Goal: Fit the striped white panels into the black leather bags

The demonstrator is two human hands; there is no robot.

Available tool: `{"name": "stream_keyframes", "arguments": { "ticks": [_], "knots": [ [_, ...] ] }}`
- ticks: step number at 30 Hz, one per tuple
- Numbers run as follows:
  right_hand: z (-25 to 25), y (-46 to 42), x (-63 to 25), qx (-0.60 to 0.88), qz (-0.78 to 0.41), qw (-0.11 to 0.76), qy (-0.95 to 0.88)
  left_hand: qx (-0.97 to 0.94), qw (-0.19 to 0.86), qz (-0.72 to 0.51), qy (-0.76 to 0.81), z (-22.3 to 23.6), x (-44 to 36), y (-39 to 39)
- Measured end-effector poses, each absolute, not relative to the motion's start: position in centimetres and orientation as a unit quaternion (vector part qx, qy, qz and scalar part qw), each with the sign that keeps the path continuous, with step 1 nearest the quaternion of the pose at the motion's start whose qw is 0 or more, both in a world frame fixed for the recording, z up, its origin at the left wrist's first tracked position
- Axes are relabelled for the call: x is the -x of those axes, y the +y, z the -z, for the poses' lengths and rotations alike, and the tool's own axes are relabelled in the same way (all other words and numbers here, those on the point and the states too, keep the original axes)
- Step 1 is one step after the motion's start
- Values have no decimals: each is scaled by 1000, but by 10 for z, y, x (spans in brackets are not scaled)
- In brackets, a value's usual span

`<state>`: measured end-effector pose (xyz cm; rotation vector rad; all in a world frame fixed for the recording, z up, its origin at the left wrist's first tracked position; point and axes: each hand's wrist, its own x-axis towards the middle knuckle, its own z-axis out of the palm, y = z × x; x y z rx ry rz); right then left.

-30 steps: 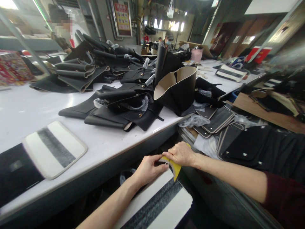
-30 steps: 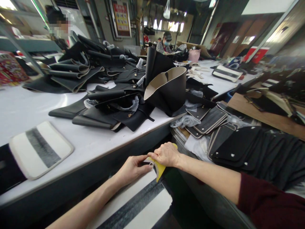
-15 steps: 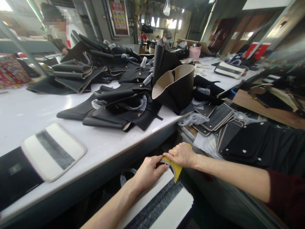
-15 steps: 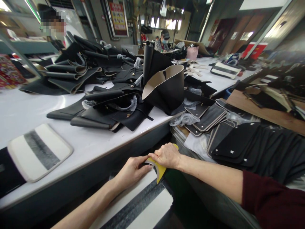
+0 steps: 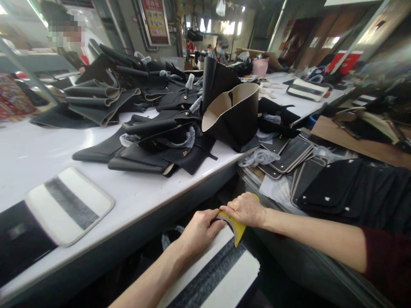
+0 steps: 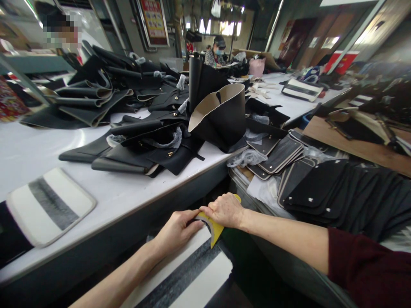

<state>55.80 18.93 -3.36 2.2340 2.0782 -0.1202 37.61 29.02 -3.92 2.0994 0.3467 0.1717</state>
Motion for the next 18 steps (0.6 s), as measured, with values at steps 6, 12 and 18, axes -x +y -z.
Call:
{"name": "stream_keyframes", "arguments": {
  "ticks": [6,12,18],
  "knots": [
    [35,187,-558,-730,41,45,681,-878,455,-64,136,41,-376,290],
    [37,184,-556,-727,54,47,683,-900,414,-51,123,40,-375,288],
    [33,179,-552,-716,69,50,693,-894,429,-45,124,41,-372,287]
  ]
}}
